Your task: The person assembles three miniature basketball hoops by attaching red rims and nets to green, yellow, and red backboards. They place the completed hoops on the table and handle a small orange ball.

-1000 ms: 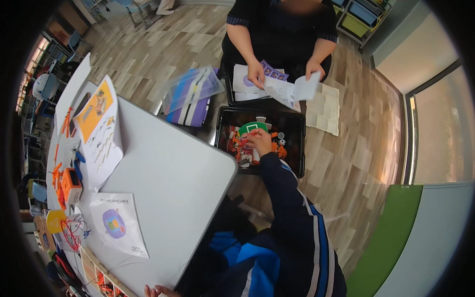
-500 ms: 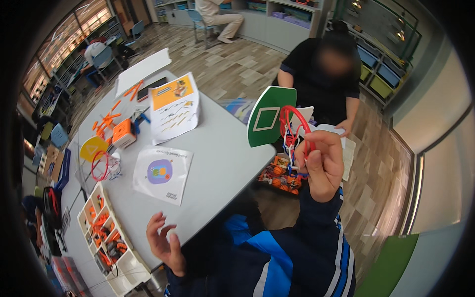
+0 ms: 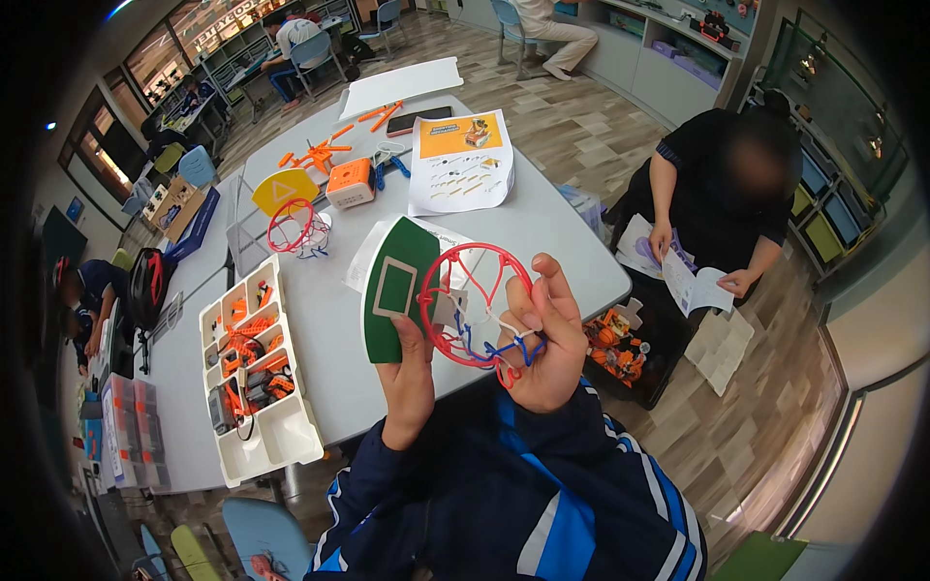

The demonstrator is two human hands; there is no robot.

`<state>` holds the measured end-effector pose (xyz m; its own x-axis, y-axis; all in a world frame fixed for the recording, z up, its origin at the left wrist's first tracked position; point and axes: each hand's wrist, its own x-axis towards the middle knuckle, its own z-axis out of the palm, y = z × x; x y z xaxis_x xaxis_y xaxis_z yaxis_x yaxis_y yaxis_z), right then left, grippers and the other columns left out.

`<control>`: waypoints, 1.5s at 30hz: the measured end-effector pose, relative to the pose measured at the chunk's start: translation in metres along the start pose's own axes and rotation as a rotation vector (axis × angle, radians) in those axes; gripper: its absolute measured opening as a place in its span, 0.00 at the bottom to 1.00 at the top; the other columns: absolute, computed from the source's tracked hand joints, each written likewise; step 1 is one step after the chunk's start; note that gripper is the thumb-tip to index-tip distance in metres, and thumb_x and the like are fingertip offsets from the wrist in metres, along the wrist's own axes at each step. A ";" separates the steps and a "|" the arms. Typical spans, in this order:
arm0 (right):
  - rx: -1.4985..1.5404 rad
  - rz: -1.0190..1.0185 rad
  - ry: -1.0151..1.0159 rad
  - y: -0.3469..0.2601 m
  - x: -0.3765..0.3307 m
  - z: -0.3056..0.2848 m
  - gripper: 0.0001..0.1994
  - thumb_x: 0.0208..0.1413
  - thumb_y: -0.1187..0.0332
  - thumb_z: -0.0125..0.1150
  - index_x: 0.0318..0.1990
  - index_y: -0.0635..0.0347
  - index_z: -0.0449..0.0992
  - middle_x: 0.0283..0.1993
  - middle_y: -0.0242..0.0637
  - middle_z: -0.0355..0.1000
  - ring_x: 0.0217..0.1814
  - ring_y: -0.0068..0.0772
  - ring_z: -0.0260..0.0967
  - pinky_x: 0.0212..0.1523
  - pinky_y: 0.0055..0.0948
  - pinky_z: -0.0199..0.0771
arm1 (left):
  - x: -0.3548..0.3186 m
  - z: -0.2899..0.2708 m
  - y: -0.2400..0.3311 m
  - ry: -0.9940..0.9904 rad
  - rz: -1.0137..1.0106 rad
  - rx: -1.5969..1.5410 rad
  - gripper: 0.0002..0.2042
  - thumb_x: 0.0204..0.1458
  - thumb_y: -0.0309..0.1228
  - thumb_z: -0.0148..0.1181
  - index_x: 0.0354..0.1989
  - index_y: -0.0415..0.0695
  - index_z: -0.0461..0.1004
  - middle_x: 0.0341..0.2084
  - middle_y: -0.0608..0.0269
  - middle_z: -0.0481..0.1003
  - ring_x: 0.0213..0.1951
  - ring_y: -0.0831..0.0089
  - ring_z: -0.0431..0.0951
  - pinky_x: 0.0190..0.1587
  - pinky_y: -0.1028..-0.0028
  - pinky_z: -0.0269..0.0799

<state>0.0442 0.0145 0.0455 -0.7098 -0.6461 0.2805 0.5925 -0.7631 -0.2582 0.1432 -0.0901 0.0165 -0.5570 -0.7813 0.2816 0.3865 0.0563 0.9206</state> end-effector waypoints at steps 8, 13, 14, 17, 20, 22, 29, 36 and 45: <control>0.028 0.050 0.022 0.008 -0.003 -0.005 0.13 0.73 0.64 0.41 0.58 0.57 0.61 0.32 0.31 0.60 0.26 0.15 0.54 0.24 0.17 0.59 | 0.007 -0.009 0.003 -0.031 0.163 0.156 0.14 0.67 0.33 0.51 0.52 0.34 0.73 0.25 0.74 0.67 0.29 0.84 0.61 0.31 0.79 0.59; -0.326 -0.031 -0.041 0.022 -0.008 -0.008 0.25 0.68 0.60 0.51 0.67 0.58 0.53 0.38 0.35 0.67 0.37 0.24 0.64 0.43 0.22 0.67 | 0.012 -0.008 0.012 0.043 0.116 0.111 0.16 0.67 0.34 0.51 0.56 0.35 0.71 0.37 0.69 0.73 0.36 0.83 0.67 0.38 0.80 0.64; -0.337 -0.029 -0.085 0.023 -0.008 -0.011 0.29 0.66 0.62 0.56 0.68 0.59 0.52 0.38 0.36 0.68 0.37 0.24 0.64 0.43 0.22 0.67 | 0.014 -0.014 0.016 -0.008 0.055 0.131 0.17 0.67 0.35 0.51 0.56 0.36 0.70 0.46 0.61 0.75 0.44 0.79 0.75 0.45 0.77 0.72; -0.547 -0.058 -0.106 0.021 -0.011 -0.022 0.32 0.59 0.71 0.65 0.67 0.61 0.55 0.39 0.37 0.70 0.41 0.25 0.66 0.45 0.22 0.68 | 0.018 -0.020 0.021 0.083 0.077 0.070 0.17 0.67 0.36 0.52 0.55 0.35 0.71 0.40 0.66 0.75 0.39 0.83 0.69 0.41 0.81 0.65; -0.812 -0.124 -0.053 0.013 -0.010 -0.036 0.30 0.53 0.82 0.67 0.63 0.65 0.62 0.41 0.37 0.71 0.45 0.25 0.67 0.49 0.24 0.69 | 0.021 -0.031 0.030 0.068 0.044 0.130 0.18 0.66 0.37 0.54 0.54 0.34 0.72 0.38 0.68 0.75 0.37 0.82 0.70 0.40 0.79 0.66; -0.843 -0.224 0.004 0.010 -0.012 -0.044 0.23 0.51 0.85 0.66 0.56 0.68 0.70 0.44 0.37 0.71 0.47 0.25 0.68 0.49 0.23 0.70 | 0.022 -0.035 0.036 0.064 0.082 0.214 0.18 0.65 0.37 0.56 0.53 0.33 0.72 0.39 0.65 0.77 0.40 0.79 0.73 0.43 0.78 0.69; -0.614 -0.207 -0.010 0.002 -0.013 -0.052 0.27 0.50 0.81 0.70 0.59 0.66 0.68 0.54 0.43 0.70 0.48 0.27 0.68 0.48 0.23 0.69 | 0.017 -0.036 0.045 0.096 0.200 0.306 0.18 0.65 0.35 0.56 0.56 0.34 0.72 0.44 0.61 0.77 0.44 0.78 0.74 0.47 0.77 0.70; -0.147 0.500 -0.017 0.038 -0.016 -0.053 0.22 0.65 0.54 0.56 0.56 0.62 0.68 0.54 0.43 0.71 0.56 0.35 0.68 0.55 0.35 0.72 | 0.017 -0.041 0.065 0.040 0.183 0.301 0.16 0.65 0.35 0.57 0.54 0.35 0.73 0.41 0.66 0.76 0.39 0.81 0.71 0.41 0.78 0.67; 0.229 0.849 -0.106 0.068 -0.018 -0.045 0.11 0.69 0.62 0.51 0.45 0.61 0.72 0.43 0.37 0.71 0.40 0.28 0.73 0.51 0.36 0.77 | -0.006 -0.093 0.106 0.109 -0.017 0.338 0.19 0.66 0.32 0.52 0.62 0.39 0.66 0.52 0.57 0.74 0.51 0.65 0.75 0.51 0.63 0.74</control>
<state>0.0803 -0.0247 -0.0190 0.0367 -0.9856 0.1651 0.9732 -0.0023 -0.2300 0.2554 -0.1375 0.0872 -0.4724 -0.8448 0.2514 0.1021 0.2309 0.9676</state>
